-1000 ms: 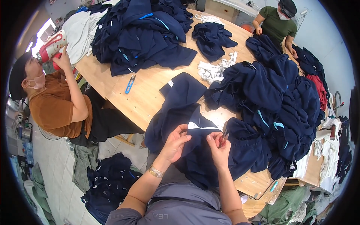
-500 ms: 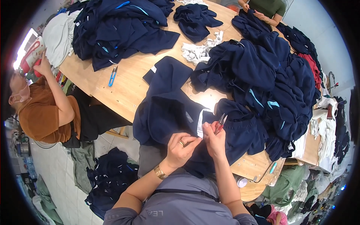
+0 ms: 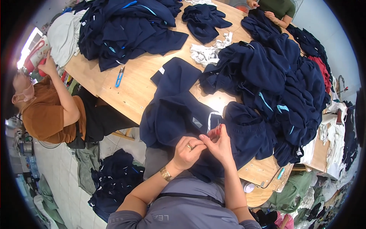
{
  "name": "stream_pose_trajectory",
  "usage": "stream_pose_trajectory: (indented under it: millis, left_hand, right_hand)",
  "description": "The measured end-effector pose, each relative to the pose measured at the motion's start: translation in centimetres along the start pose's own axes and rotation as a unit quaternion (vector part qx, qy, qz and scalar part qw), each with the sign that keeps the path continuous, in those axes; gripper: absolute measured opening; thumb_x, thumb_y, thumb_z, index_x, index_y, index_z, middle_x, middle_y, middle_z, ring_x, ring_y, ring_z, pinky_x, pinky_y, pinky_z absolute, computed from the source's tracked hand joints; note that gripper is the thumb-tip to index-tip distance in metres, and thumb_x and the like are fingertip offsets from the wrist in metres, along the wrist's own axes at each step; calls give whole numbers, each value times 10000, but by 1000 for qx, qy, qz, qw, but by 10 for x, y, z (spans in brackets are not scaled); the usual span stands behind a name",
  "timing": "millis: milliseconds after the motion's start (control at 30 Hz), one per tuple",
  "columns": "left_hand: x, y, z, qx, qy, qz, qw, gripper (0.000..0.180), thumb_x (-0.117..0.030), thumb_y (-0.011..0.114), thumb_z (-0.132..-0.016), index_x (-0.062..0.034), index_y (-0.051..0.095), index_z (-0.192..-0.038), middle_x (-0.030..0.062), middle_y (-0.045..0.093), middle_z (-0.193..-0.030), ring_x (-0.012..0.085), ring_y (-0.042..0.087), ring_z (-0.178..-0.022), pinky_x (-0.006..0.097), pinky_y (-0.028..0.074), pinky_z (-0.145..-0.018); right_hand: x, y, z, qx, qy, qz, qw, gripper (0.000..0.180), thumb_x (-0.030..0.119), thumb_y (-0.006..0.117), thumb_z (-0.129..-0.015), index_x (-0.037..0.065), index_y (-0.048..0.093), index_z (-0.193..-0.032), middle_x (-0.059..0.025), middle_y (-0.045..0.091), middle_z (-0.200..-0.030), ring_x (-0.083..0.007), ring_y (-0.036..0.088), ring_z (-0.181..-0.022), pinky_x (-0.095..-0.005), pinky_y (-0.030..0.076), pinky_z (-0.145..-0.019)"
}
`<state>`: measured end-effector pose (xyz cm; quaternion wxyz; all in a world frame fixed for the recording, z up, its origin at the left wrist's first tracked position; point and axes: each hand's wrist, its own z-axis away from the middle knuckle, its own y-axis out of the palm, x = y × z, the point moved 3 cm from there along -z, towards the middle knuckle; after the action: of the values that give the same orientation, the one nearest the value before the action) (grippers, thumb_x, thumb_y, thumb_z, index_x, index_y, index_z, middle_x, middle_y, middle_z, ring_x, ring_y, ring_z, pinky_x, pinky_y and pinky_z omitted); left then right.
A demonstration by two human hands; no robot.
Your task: Trimming excess threads and inspecting dark blue garments at a production table in a textile workshop.
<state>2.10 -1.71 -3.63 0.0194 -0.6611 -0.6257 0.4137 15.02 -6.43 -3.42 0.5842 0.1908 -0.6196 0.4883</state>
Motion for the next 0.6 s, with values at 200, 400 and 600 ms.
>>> stream_pose_trajectory:
  millis: [200, 400, 600]
  left_hand:
    - [-3, 5, 0, 20, 0, 21, 1000, 196, 45, 674, -570, -62, 638, -730, 25, 579, -770, 204, 573, -688, 304, 452, -609]
    - [3, 6, 5, 24, -30, 47, 998, 210, 86, 676, -573, -46, 632, -732, 37, 565, -771, 210, 562, -661, 290, 463, -589]
    - [0, 4, -4, 30, -56, 74, 995, 194, 49, 709, -608, -50, 638, -760, 52, 581, -793, 200, 558, -645, 274, 469, -582]
  right_hand:
    - [-30, 2, -8, -52, -9, -153, 987, 294, 56, 674, -774, 89, 382, -771, 4, 503, -674, -49, 426, -546, -189, 343, -478]
    - [-32, 3, -11, -84, 108, -520, 843, 295, 29, 625, -819, 151, 365, -751, 44, 465, -657, -41, 406, -529, -213, 325, -457]
    - [-28, -3, -12, -83, 104, -546, 827, 285, 30, 610, -834, 150, 357, -780, 22, 491, -689, -64, 470, -555, -253, 478, -536]
